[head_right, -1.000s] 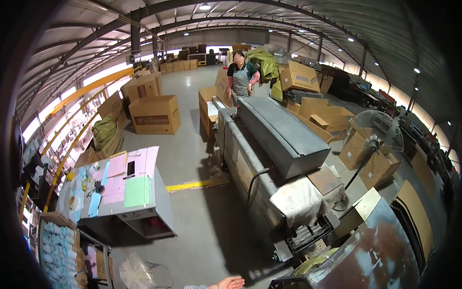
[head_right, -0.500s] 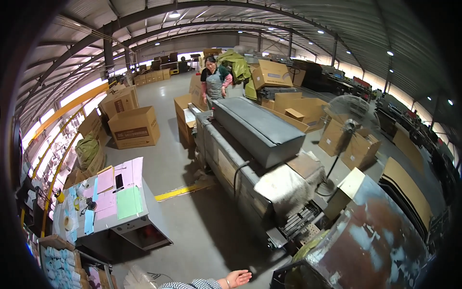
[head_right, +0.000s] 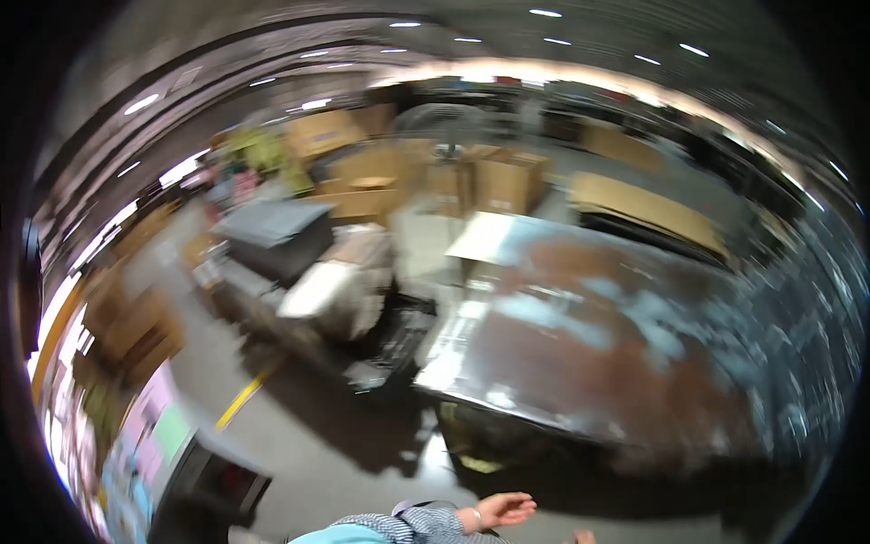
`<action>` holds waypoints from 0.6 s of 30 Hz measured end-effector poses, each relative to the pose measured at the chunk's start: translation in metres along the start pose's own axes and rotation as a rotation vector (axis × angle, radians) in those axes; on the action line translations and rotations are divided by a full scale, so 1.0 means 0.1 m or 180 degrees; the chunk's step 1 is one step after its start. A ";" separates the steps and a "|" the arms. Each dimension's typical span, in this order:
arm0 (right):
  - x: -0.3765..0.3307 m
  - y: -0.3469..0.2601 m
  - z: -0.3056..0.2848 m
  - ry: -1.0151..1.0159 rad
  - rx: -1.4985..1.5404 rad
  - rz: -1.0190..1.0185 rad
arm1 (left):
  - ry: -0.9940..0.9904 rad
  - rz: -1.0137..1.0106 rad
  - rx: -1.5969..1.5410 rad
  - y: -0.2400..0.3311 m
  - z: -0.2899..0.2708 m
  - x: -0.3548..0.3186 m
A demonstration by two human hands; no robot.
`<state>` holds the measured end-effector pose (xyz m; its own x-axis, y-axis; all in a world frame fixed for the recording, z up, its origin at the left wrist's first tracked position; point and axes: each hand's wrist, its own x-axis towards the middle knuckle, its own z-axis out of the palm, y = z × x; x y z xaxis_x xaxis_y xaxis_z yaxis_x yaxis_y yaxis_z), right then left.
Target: The recorder organizes wrapped metal profiles on a work surface and then uses a black marker to label cardboard boxes in a factory/warehouse setting.
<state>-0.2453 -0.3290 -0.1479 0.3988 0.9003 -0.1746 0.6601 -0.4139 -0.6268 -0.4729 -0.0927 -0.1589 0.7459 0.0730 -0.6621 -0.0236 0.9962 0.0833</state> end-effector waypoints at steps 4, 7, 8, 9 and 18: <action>0.07 -0.03 -0.91 0.0757 0.0018 0.0043 | -0.0425 0.0117 0.0421 0.10 0.46 0.19; 0.19 0.31 -1.53 0.1471 0.0244 0.0210 | -0.0157 0.0318 0.0043 0.13 0.79 0.73; 0.24 0.45 -1.69 0.1677 0.0347 0.0316 | -0.0075 0.0274 0.0172 0.14 0.95 0.92; 0.29 0.58 -1.86 0.1800 0.0365 0.0385 | -0.0067 0.0196 0.0247 0.13 1.11 1.13; 1.13 1.59 -3.83 0.2527 0.0400 0.0861 | -0.0308 -0.0084 0.0050 0.58 2.19 3.19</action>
<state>0.1491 -0.3445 0.0235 0.8924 0.3912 0.2247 0.4206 -0.5411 -0.7282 -0.0908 -0.0216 -0.2021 0.8069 0.0412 -0.5893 0.0069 0.9968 0.0791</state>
